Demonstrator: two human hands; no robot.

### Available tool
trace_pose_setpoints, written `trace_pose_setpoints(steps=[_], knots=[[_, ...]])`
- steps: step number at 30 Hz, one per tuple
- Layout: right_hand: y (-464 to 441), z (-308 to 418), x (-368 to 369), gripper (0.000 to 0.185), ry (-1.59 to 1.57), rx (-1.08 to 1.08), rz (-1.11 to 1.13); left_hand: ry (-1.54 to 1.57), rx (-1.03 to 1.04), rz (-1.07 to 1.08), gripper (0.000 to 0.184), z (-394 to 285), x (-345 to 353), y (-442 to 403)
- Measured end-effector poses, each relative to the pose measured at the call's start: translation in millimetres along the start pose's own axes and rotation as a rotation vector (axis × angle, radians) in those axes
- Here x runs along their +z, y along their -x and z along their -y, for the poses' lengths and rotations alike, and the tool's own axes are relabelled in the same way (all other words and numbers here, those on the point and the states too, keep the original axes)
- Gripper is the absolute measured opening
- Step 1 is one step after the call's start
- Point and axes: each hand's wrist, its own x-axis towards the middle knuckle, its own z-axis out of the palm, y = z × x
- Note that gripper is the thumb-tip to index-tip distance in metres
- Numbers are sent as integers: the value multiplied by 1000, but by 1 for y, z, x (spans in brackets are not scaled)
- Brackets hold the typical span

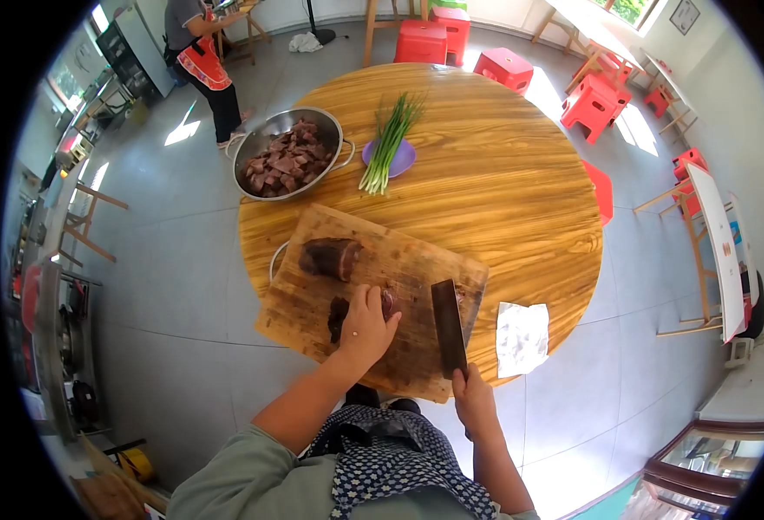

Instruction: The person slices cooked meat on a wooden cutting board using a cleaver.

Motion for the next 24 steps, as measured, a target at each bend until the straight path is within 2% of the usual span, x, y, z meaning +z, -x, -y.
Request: trace_pose_setpoints(steps=[7,9,13,15,19,22,24], knots=[[0,4,1,32,47,8,27,62,19,23,55,7,11,-5],[2,3,0,32,49,27,31,289,105,195,50,8,3,4],[3,5,-3,32,22,82,56,220,185,235,44,13,9,37],[2,6,-1,32,25,51,51,258,136,135,44,14,12,41],[4,12,-2,33,16,39,51,379,39,163,41,13,12,43],[8,11,-2,33,35,33,48,395,128,91,37,7,12,46],[10,8,-1,31,3,-54,51,366,198,-55,34,3,12,48]])
